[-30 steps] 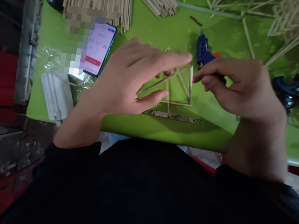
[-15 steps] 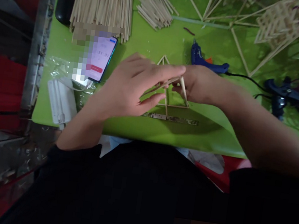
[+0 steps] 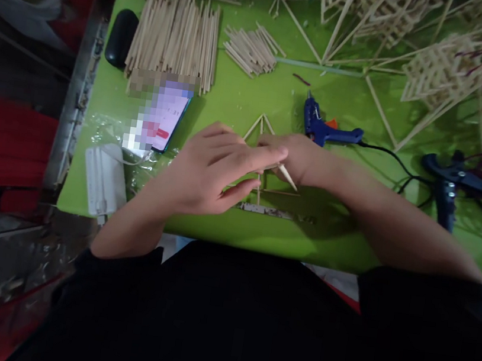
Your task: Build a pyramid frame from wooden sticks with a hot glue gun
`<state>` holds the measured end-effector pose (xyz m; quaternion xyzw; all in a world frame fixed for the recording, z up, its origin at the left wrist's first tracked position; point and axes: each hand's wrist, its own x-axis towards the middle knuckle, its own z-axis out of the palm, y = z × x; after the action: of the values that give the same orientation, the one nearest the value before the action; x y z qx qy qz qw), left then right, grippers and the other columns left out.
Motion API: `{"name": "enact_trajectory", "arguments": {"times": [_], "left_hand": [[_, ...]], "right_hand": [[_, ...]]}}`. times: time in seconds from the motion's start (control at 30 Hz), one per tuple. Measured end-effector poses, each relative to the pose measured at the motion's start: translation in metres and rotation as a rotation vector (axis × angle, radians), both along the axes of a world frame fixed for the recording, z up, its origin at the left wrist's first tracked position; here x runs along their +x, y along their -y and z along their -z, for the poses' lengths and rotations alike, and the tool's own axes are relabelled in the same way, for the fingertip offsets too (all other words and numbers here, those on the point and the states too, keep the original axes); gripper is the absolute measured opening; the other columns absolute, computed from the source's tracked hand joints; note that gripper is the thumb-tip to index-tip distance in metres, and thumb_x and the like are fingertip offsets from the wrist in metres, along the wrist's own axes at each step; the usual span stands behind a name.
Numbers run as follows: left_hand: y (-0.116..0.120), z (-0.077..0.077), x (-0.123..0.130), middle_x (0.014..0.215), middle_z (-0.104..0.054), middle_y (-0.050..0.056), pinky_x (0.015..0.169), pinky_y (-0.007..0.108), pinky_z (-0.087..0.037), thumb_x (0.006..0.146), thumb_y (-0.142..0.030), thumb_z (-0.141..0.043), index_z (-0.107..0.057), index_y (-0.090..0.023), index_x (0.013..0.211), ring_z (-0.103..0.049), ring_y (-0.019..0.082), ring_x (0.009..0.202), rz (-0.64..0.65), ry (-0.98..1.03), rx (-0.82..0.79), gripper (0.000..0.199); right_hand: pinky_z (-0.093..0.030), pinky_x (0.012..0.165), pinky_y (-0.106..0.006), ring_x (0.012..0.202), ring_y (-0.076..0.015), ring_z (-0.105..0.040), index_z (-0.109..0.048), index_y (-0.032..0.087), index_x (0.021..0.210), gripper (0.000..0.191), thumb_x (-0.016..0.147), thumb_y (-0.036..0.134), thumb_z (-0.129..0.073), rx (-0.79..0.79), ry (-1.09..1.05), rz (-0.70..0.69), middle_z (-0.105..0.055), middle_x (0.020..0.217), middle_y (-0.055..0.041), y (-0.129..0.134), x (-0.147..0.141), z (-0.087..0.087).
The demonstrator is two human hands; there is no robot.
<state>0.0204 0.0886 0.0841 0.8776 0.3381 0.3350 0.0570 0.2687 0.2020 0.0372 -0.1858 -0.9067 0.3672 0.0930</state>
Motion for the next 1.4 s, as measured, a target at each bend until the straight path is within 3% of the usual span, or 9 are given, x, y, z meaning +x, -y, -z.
{"name": "enact_trajectory", "arguments": {"times": [0.17, 0.27, 0.5, 0.73, 0.9, 1.2, 1.4], "left_hand": [[-0.002, 0.0, 0.003, 0.101, -0.084, -0.001, 0.073, 0.04, -0.058, 0.105, -0.02, -0.077, -0.05, -0.028, 0.176, -0.078, 0.02, 0.082, 0.043, 0.074, 0.099, 0.077], [-0.001, -0.001, 0.004, 0.098, -0.083, -0.002, 0.075, 0.039, -0.059, 0.105, -0.022, -0.079, -0.053, -0.026, 0.174, -0.077, 0.019, 0.081, 0.041, 0.075, 0.113, 0.074], [0.004, -0.005, 0.002, 0.102, -0.085, 0.001, 0.082, 0.041, -0.061, 0.103, -0.016, -0.083, -0.057, -0.025, 0.169, -0.079, 0.02, 0.085, 0.025, 0.059, 0.065, 0.072], [0.001, -0.003, 0.005, 0.099, -0.084, 0.002, 0.078, 0.042, -0.058, 0.106, -0.021, -0.079, -0.063, -0.018, 0.162, -0.077, 0.021, 0.083, 0.046, 0.076, 0.105, 0.059], [0.003, -0.006, 0.006, 0.101, -0.085, -0.001, 0.079, 0.042, -0.058, 0.109, -0.024, -0.076, -0.06, -0.027, 0.164, -0.077, 0.02, 0.082, 0.024, 0.065, 0.073, 0.058], [-0.001, -0.002, 0.009, 0.098, -0.084, 0.001, 0.075, 0.04, -0.055, 0.108, -0.017, -0.072, -0.067, -0.017, 0.154, -0.072, 0.018, 0.076, 0.039, 0.111, 0.111, 0.047], [-0.004, 0.0, 0.01, 0.097, -0.084, 0.0, 0.071, 0.038, -0.055, 0.108, -0.02, -0.072, -0.066, -0.017, 0.156, -0.072, 0.017, 0.076, 0.038, 0.142, 0.139, 0.049]], "right_hand": [[-0.032, 0.066, -0.029, 0.073, -0.0118, -0.046, -0.072, 0.018, 0.1, 0.014, 0.101, 0.006, -0.066, 0.149, 0.068, -0.087, -0.071, 0.102, -0.0016, -0.005, 0.0, 0.002], [-0.031, 0.067, -0.03, 0.076, -0.0124, -0.047, -0.071, 0.017, 0.101, 0.014, 0.099, 0.006, -0.063, 0.222, 0.058, -0.129, -0.069, 0.103, -0.0033, -0.009, 0.002, 0.001], [-0.04, 0.076, -0.035, 0.087, -0.016, -0.056, -0.076, 0.02, 0.112, 0.019, 0.109, 0.015, -0.058, 0.344, -0.028, -0.119, -0.073, 0.107, -0.0057, -0.013, 0.006, -0.01], [-0.047, 0.078, -0.038, 0.089, -0.0201, -0.062, -0.076, 0.021, 0.12, 0.026, 0.118, 0.031, -0.052, 0.56, -0.034, -0.079, -0.077, 0.113, -0.0087, -0.014, 0.005, -0.011], [-0.048, 0.078, -0.038, 0.09, -0.0203, -0.063, -0.076, 0.023, 0.123, 0.034, 0.12, 0.032, -0.043, 0.568, -0.081, -0.012, -0.078, 0.114, -0.0091, -0.018, 0.006, -0.007], [-0.049, 0.078, -0.038, 0.089, -0.0199, -0.066, -0.076, 0.024, 0.124, 0.045, 0.125, 0.048, -0.037, 0.491, -0.203, 0.063, -0.078, 0.107, -0.0078, -0.023, 0.007, 0.001], [-0.049, 0.077, -0.039, 0.088, -0.0214, -0.067, -0.076, 0.024, 0.126, 0.043, 0.125, 0.046, -0.039, 0.503, -0.244, 0.087, -0.078, 0.109, -0.0077, -0.025, 0.006, 0.005]]}}
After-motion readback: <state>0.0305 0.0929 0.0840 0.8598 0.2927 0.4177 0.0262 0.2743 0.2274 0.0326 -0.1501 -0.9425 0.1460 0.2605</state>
